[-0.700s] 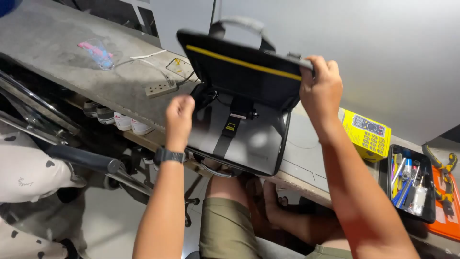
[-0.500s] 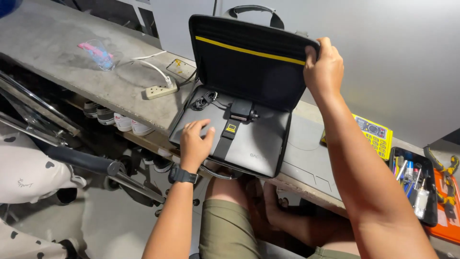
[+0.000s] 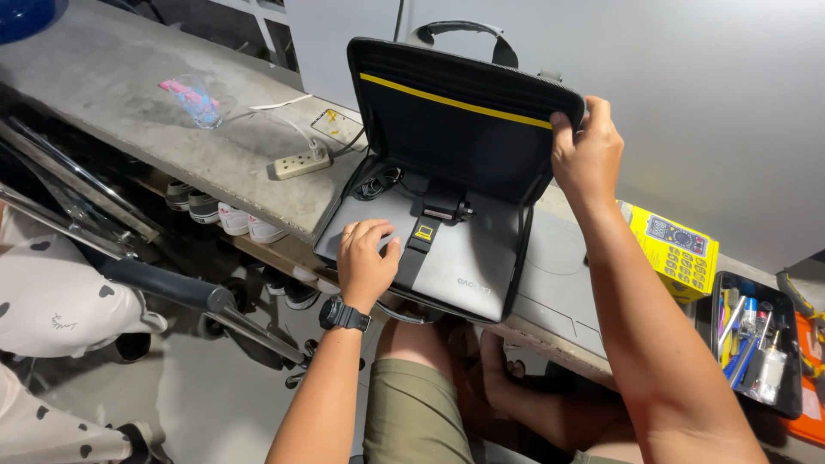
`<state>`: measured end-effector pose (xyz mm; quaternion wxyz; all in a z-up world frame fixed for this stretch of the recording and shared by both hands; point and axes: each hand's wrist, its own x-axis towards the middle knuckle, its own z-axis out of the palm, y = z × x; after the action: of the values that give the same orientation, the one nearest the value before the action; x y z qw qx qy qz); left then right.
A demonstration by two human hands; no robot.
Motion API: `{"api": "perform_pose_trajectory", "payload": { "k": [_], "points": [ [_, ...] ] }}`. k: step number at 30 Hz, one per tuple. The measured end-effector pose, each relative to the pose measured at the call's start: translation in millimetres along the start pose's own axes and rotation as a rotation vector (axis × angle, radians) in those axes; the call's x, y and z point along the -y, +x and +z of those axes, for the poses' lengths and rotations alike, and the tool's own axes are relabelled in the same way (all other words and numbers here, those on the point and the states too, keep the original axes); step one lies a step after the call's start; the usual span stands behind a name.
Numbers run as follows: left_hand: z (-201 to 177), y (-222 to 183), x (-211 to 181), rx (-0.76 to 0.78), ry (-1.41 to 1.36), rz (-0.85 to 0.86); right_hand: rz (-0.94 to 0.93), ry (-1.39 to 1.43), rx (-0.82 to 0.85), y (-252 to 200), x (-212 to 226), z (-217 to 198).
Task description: The person removes a laptop and its power adapter from a case, opens the laptop, and connects the power cord to the charging port.
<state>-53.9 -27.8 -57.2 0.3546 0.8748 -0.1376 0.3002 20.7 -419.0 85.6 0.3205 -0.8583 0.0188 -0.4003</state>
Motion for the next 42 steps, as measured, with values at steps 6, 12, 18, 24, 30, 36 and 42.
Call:
{"api": "perform_pose_trajectory", "payload": {
  "k": [6,12,18,24,30,36,42],
  "points": [
    [-5.6,3.7,-11.4,0.026,0.021,-0.031,-0.013,0.043,0.002,-23.6,7.4,-4.5],
    [9.5,23.8,-4.4,0.111,0.027,-0.143,0.041,0.14,-0.039,-53.0,8.6,-6.7],
    [42.2,73.3,-40.6,0.249,0.012,0.063,0.0,0.264,-0.032,-89.2,2.6,13.5],
    [73.6,84.7,-58.4,0.498,0.089,-0.104,-0.018,0.213,0.013,-105.9,15.1,4.0],
    [82.1,74.2,-48.1,0.345,0.079,-0.07,0.096,0.238,-0.046,-152.3,19.1,-8.6],
    [68.7,40.0,-76.5,0.268,-0.019,0.031,0.363,0.492,0.088,-212.4,34.8,-16.3],
    [34.3,-13.6,-144.3,0.096,-0.237,0.279,0.766,1.163,0.175,-235.7,48.1,-33.9]
  ]
}}
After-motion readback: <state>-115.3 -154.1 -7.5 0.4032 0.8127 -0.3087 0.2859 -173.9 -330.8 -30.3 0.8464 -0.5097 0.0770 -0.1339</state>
